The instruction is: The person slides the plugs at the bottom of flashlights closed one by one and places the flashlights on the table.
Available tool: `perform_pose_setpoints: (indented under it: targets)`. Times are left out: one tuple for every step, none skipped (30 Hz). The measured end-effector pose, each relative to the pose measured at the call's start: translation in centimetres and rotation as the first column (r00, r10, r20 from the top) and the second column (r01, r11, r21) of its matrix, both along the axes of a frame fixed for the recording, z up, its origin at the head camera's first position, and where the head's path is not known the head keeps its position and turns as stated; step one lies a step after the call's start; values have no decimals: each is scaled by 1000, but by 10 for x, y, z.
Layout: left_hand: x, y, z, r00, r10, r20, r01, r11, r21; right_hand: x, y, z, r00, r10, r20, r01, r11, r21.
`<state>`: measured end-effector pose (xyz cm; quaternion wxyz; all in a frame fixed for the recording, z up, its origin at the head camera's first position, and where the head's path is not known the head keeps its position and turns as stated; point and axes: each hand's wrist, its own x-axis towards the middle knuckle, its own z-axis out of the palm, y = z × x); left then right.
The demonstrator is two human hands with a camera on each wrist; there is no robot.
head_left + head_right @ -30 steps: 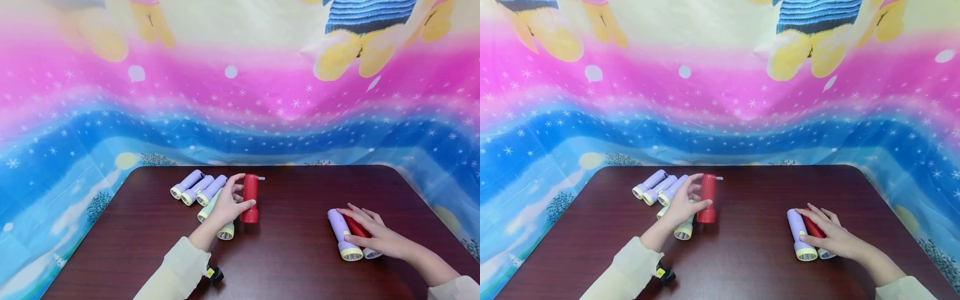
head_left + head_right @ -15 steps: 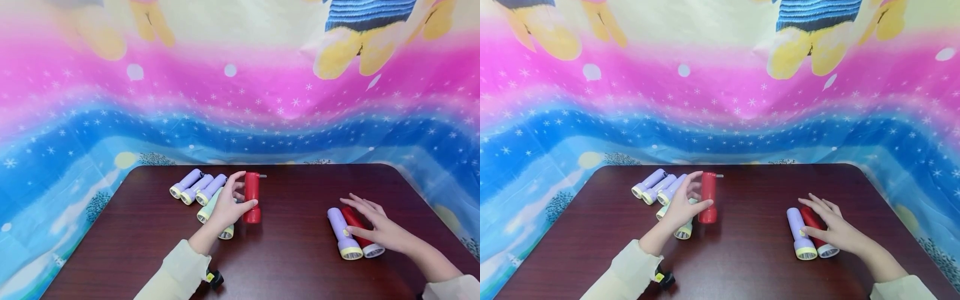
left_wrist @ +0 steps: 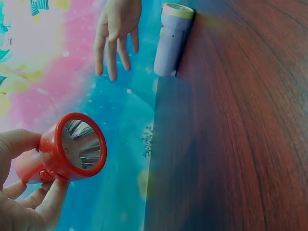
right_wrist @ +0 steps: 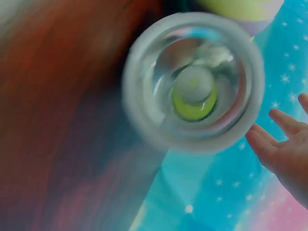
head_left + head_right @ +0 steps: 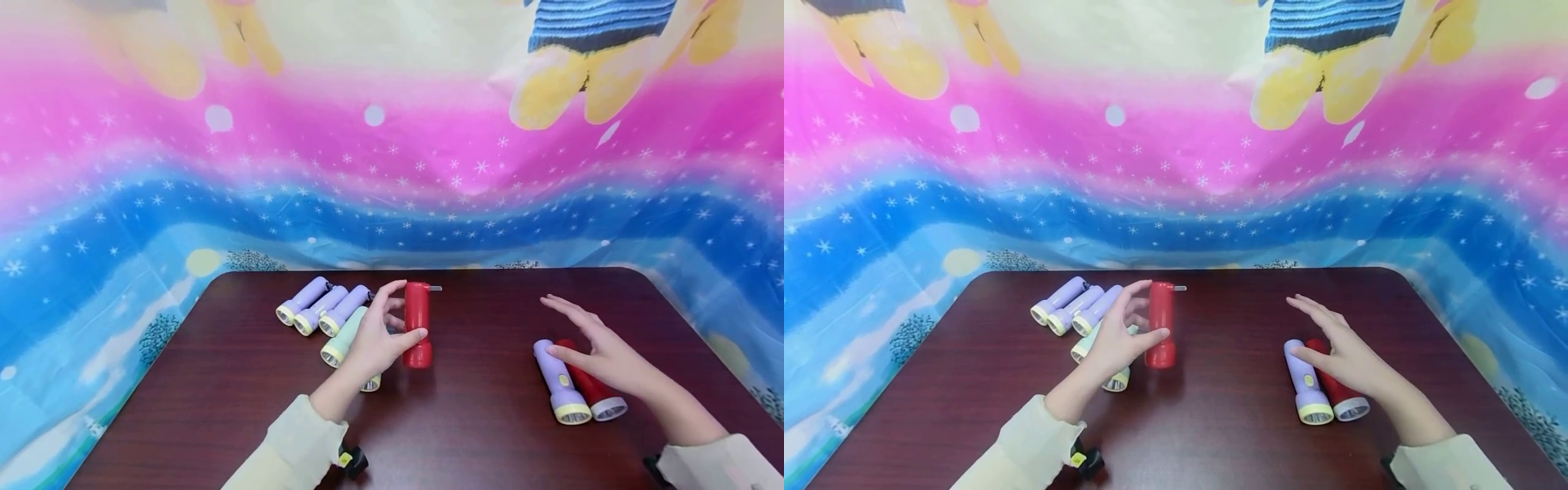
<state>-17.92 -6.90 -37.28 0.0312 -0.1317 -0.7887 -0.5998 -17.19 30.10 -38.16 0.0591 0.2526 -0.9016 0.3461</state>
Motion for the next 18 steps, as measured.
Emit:
perform_pose_setpoints:
  targets:
    - [1,1,1,1000,-3,-3,3,1000,0,0,-3,2,1000,1,8,-1,1000,0]
    - [2,1,1,1000,-6,-7,6,1000,2,0,-6,4,1000,0,17,0,1000,-2]
    - [2,2,2,1000,-10,-12,10,1000,3,0,-9,6,1000,-2,24,2,1000,-2]
    - [2,3,2,1000,-13,-19,13,1000,4,-1,-12,7,1000,-5,27,5,1000,1]
    - [3,3,2,1000,-16,-26,16,1000,6,-1,-15,9,999,-10,30,10,1000,3]
    - [3,4,2,999,-19,-32,19,1000,8,-2,-19,9,999,-11,34,11,1000,-2]
    - [4,5,3,999,-23,-35,23,1000,11,-3,-22,10,999,-13,35,13,1000,-5]
    - [4,5,3,999,-25,-38,25,1000,14,-3,-25,11,999,-14,35,14,1000,-9]
    - [4,6,3,999,-28,-38,28,999,15,-4,-28,11,999,-13,34,13,1000,-12]
    - [5,6,3,999,-30,-36,31,999,17,-5,-30,11,999,-11,33,11,1000,-13]
    - [5,7,4,999,-32,-31,32,999,19,-6,-33,12,1000,-6,30,7,1000,-15]
    - [6,7,4,999,-33,-26,34,999,21,-7,-36,12,1000,-2,25,2,1000,-13]
    - [6,8,4,999,-34,-21,35,999,21,-8,-38,13,1000,3,20,-3,1000,-12]
    - [6,8,3,999,-35,-19,35,999,21,-9,-41,13,1000,12,18,-11,1000,-16]
    - [5,9,3,999,-36,-17,37,999,22,-10,-44,14,1000,20,16,-19,1000,-19]
    - [5,10,2,999,-36,-15,37,999,24,-11,-48,14,1000,26,14,-25,999,-21]
    - [5,10,2,999,-37,-16,37,999,28,-12,-51,15,999,35,11,-35,999,-25]
    - [5,11,2,999,-37,-18,37,999,32,-12,-54,16,999,43,11,-43,999,-29]
